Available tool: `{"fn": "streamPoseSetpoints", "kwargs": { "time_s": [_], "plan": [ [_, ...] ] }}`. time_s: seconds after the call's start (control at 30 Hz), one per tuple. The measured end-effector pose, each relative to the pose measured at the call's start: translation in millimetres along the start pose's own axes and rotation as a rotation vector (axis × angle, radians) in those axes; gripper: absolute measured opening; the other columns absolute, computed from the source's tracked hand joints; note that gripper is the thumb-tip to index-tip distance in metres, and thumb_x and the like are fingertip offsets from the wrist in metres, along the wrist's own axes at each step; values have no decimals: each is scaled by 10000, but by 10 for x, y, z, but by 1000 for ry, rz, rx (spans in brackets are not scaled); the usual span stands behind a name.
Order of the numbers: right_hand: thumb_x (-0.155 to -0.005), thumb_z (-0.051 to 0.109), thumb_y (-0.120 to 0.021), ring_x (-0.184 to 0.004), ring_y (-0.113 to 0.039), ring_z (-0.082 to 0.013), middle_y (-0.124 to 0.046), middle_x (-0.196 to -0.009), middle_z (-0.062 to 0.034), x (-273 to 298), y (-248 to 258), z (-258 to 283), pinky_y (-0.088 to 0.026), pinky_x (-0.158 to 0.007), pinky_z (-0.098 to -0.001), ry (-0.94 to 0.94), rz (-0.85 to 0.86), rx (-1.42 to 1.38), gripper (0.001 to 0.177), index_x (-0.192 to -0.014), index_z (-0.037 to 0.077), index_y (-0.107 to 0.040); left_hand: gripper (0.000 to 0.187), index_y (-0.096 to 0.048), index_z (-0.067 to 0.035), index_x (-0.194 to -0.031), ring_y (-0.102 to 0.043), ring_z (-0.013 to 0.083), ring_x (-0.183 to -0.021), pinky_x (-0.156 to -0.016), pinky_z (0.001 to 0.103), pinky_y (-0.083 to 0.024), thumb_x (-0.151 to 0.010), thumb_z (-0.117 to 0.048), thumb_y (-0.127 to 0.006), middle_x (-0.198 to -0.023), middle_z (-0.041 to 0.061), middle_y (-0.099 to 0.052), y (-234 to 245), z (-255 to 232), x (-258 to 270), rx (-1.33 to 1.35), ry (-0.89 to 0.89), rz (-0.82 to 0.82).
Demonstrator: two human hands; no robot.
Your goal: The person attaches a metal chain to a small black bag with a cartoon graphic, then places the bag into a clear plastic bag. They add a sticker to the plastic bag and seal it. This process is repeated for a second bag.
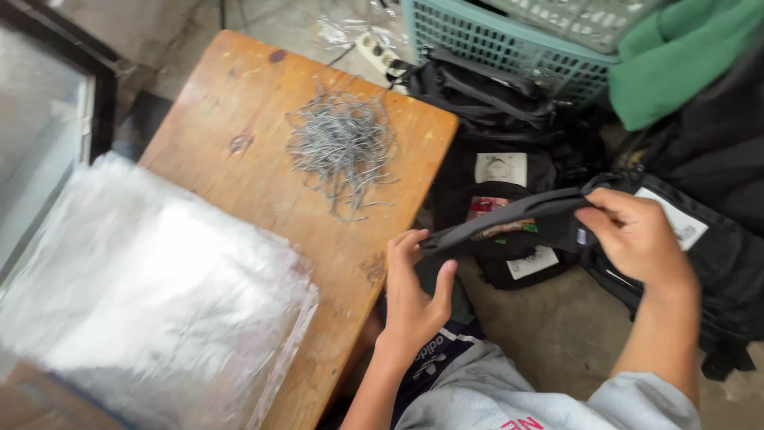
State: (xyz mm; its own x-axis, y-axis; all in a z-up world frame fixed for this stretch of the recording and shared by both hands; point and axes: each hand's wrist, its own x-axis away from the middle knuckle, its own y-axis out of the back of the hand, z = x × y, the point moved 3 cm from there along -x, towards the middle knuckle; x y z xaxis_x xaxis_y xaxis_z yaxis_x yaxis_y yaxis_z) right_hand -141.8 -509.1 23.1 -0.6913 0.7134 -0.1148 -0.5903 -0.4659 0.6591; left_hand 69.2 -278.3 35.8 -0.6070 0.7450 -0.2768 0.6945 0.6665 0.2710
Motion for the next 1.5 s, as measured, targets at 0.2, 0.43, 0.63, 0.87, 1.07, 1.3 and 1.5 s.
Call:
{"fn": "streamPoseSetpoints", "kwargs": {
  "time_s": [0.2, 0.43, 0.63, 0.87, 1.07, 1.3, 1.5],
  "plan": [
    [-995, 334, -511, -595, -227, -82, -230, -634, 58, -457, -436, 913, -172, -515, -327, 252, 253, -132, 469, -635, 115, -305, 391, -528, -58, -1353, -627, 196, -1172, -995, 301, -494, -971, -119, -579, -1321, 97, -615, 1012, -38, 423, -62, 124, -345],
    [-917, 476, -574, -799, -605, -81, -608, -908, 10, -834, -1710, 2366, -470, -716, -222, 467, 830, -425, 435, -1065, 70, -622, 376, -561, 2, -1350, -612, 188, -1239, -1075, 263, -462, -986, -88, -542, -1352, 131, -638, 2523, -248, 887, -40, 195, -716],
    [-831, 182, -756, -923, -677, -114, -718, -1003, -28, -804, -2556, 3595, -545, -778, -242, 459, 1020, -258, 315, -1111, 64, -674, 368, -631, -20, -1294, -664, 105, -924, -794, 215, -557, -946, -138, -656, -1037, 115, -748, 3325, 123, 1136, 233, 222, -779],
    [-1079, 305, -612, -508, -517, -48, -512, -582, 18, -1000, -3435, 3661, -433, -459, -162, 350, 855, -668, 352, -805, 84, -613, 354, -490, -151, -1266, -744, 329, -901, -660, 512, -664, -995, -352, -595, -1131, 162, -697, 3658, 671, 1330, 682, 59, -878],
    [-1091, 295, -519, -531, -632, -153, -602, -646, -73, -1027, -3773, 3325, -549, -458, -274, 202, 1154, -836, 393, -816, 51, -659, 238, -545, -80, -1250, -763, 310, -823, -626, 492, -671, -1048, -206, -530, -1035, 183, -739, 3692, 845, 1349, 598, 77, -1062],
    [-1038, 230, -512, -469, -607, -260, -603, -630, -165, -789, -3550, 3402, -498, -298, -331, 144, 1303, -491, 415, -767, -45, -665, 525, -267, 14, -1512, -406, 247, -1409, -1214, 478, -340, -1088, -175, -512, -1486, 205, -461, 3621, 658, 1137, 167, -108, -902],
    [-994, 490, -395, -761, -709, -376, -760, -729, -185, -697, -3440, 3541, -544, -744, -460, 369, 1211, 377, 639, -773, 9, -753, 724, -100, -42, -1630, 86, 541, -1493, -1205, 650, 13, -1094, -266, -532, -1660, 277, 33, 3524, 564, 1121, -597, 268, -654]
  ]
}}
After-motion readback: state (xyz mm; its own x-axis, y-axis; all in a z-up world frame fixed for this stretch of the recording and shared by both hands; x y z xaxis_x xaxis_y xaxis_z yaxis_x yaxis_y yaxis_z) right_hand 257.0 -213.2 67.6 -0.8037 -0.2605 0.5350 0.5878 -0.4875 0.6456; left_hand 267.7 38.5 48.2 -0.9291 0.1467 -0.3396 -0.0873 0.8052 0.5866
